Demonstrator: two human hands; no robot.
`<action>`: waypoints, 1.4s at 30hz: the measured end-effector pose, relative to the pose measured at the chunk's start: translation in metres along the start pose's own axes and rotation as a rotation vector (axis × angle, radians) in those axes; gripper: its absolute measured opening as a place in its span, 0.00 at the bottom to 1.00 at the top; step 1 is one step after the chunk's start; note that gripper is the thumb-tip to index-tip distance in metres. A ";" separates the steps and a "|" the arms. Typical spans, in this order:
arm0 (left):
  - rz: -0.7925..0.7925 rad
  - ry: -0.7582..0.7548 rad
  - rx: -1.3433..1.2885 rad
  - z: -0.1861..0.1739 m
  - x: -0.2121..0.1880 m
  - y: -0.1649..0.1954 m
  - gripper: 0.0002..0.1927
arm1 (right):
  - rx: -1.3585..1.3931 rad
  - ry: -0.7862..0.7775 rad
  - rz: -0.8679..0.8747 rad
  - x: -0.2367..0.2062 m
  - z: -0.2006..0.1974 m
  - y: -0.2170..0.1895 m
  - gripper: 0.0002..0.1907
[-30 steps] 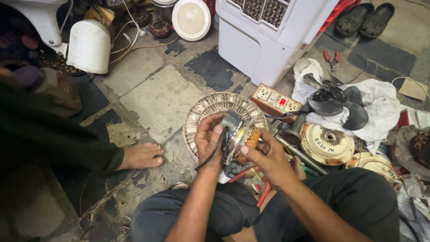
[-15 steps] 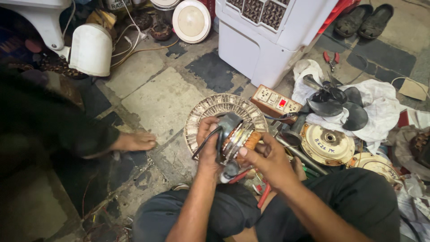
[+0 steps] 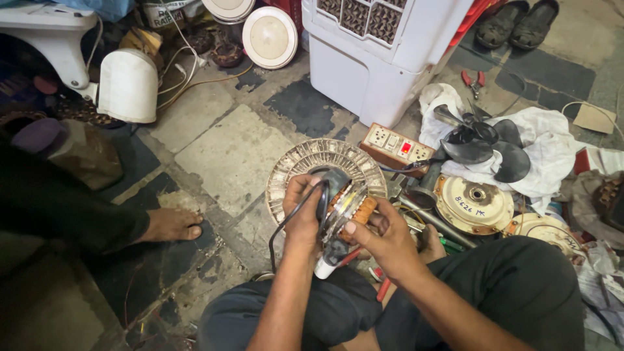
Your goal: The person is repairing an electrical motor. They use pliers to adjust wires and components, apply glue to secure parts, and manipulate the motor's internal structure.
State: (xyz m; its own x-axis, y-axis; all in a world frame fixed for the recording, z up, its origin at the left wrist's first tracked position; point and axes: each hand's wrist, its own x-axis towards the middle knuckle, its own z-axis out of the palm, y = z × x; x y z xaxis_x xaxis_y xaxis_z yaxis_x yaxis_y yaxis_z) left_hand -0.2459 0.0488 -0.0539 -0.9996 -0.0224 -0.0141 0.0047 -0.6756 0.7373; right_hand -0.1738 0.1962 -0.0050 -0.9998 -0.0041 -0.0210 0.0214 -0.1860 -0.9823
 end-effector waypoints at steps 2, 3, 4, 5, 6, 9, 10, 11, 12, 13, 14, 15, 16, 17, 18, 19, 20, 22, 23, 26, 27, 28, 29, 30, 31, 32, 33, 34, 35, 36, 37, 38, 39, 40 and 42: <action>0.046 -0.067 -0.033 0.001 0.000 0.003 0.12 | 0.033 -0.029 0.001 -0.001 -0.001 0.000 0.34; 0.067 -0.100 -0.045 0.002 -0.001 0.005 0.13 | 0.054 -0.041 0.003 -0.002 -0.001 0.000 0.33; 0.076 -0.156 -0.094 0.003 -0.001 0.007 0.15 | 0.042 -0.012 0.044 -0.004 -0.001 -0.001 0.33; 0.085 -0.214 -0.142 0.004 -0.002 0.010 0.17 | 0.032 0.017 0.084 -0.006 0.000 -0.001 0.32; 0.094 -0.273 -0.191 0.005 -0.003 0.013 0.19 | 0.021 0.048 0.124 -0.008 0.001 -0.001 0.31; 0.105 -0.311 -0.219 0.009 -0.005 0.018 0.22 | 0.087 0.040 0.101 -0.012 0.005 -0.004 0.34; 0.094 -0.298 -0.207 0.009 -0.007 0.020 0.22 | 0.086 0.010 0.051 -0.012 0.006 -0.005 0.34; 0.082 -0.284 -0.193 0.009 -0.008 0.020 0.21 | 0.087 -0.020 0.000 -0.011 0.006 -0.006 0.35; 0.070 -0.270 -0.178 0.010 -0.008 0.020 0.21 | 0.089 -0.050 -0.050 -0.010 0.007 -0.008 0.35; 0.038 -0.211 -0.164 0.009 -0.008 0.020 0.21 | -0.002 -0.022 -0.081 -0.009 0.007 -0.010 0.35; 0.006 -0.151 -0.153 0.010 -0.007 0.019 0.21 | -0.096 0.005 -0.113 -0.007 0.008 -0.012 0.34; -0.023 -0.092 -0.140 0.009 -0.006 0.018 0.21 | -0.189 0.029 -0.145 -0.005 0.008 -0.013 0.33; -0.042 -0.073 -0.136 0.009 -0.006 0.017 0.21 | -0.196 0.033 -0.135 -0.004 0.009 -0.016 0.33; -0.061 -0.053 -0.133 0.008 -0.006 0.016 0.22 | -0.205 0.036 -0.124 -0.003 0.010 -0.018 0.32; -0.078 -0.033 -0.129 0.006 -0.006 0.015 0.23 | -0.212 0.038 -0.114 -0.002 0.011 -0.019 0.32; -0.053 -0.066 -0.154 0.005 -0.006 0.015 0.23 | -0.182 0.036 -0.077 -0.001 0.012 -0.022 0.32; -0.029 -0.097 -0.175 0.003 -0.006 0.014 0.24 | -0.149 0.033 -0.038 0.000 0.013 -0.023 0.32; 0.001 -0.143 -0.195 -0.002 -0.005 0.014 0.25 | -0.104 0.043 0.047 0.000 0.016 -0.027 0.32; 0.009 -0.156 -0.195 -0.004 -0.003 0.014 0.25 | -0.094 0.051 0.092 -0.001 0.018 -0.028 0.32; 0.020 -0.181 -0.197 -0.008 -0.001 0.012 0.26 | -0.123 0.069 0.130 -0.003 0.021 -0.032 0.31; 0.024 -0.186 -0.194 -0.009 0.000 0.012 0.27 | -0.141 0.071 0.126 -0.003 0.022 -0.033 0.31; 0.032 -0.195 -0.175 -0.011 0.000 0.012 0.27 | -0.162 0.063 0.087 -0.004 0.023 -0.034 0.31; 0.038 -0.205 -0.158 -0.011 0.000 0.012 0.28 | -0.184 0.057 0.048 -0.004 0.023 -0.036 0.31; 0.045 -0.214 -0.139 -0.011 0.000 0.012 0.28 | -0.205 0.050 0.010 -0.005 0.022 -0.037 0.32; 0.054 -0.230 -0.101 -0.011 -0.001 0.013 0.30 | -0.227 0.082 0.050 -0.005 0.022 -0.038 0.32; 0.062 -0.247 -0.064 -0.011 -0.001 0.014 0.31 | -0.249 0.116 0.090 -0.005 0.020 -0.040 0.33; 0.070 -0.265 -0.028 -0.009 0.000 0.015 0.32 | -0.273 0.149 0.129 -0.004 0.018 -0.041 0.33; -0.034 -0.194 -0.028 -0.008 0.000 0.016 0.32 | -0.374 0.174 0.066 -0.003 0.016 -0.043 0.33; -0.136 -0.121 -0.030 -0.006 0.000 0.016 0.33 | -0.478 0.198 0.003 -0.001 0.013 -0.045 0.32; -0.236 -0.046 -0.033 -0.004 0.000 0.017 0.34 | -0.582 0.219 -0.061 0.001 0.009 -0.047 0.32; -0.314 -0.031 0.067 -0.002 0.002 0.019 0.37 | -0.613 0.227 -0.082 0.003 0.005 -0.049 0.32; -0.393 -0.017 0.165 -0.001 0.003 0.022 0.40 | -0.645 0.235 -0.102 0.005 0.001 -0.051 0.33; -0.475 -0.005 0.262 0.000 0.004 0.025 0.44 | -0.678 0.244 -0.121 0.008 -0.003 -0.054 0.33; -0.485 -0.083 0.335 -0.001 0.004 0.029 0.43 | -0.708 0.263 -0.142 0.011 -0.008 -0.057 0.34; -0.504 -0.236 0.484 -0.005 0.004 0.040 0.41 | -0.762 0.300 -0.182 0.017 -0.015 -0.063 0.37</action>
State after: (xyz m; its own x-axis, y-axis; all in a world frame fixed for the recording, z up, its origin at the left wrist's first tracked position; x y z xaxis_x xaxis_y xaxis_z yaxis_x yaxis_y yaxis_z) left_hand -0.2492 0.0183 -0.0276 -0.8566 0.4013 -0.3244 -0.4143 -0.1600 0.8960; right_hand -0.1922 0.2228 0.0537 -0.9475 0.2436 0.2071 -0.0381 0.5571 -0.8296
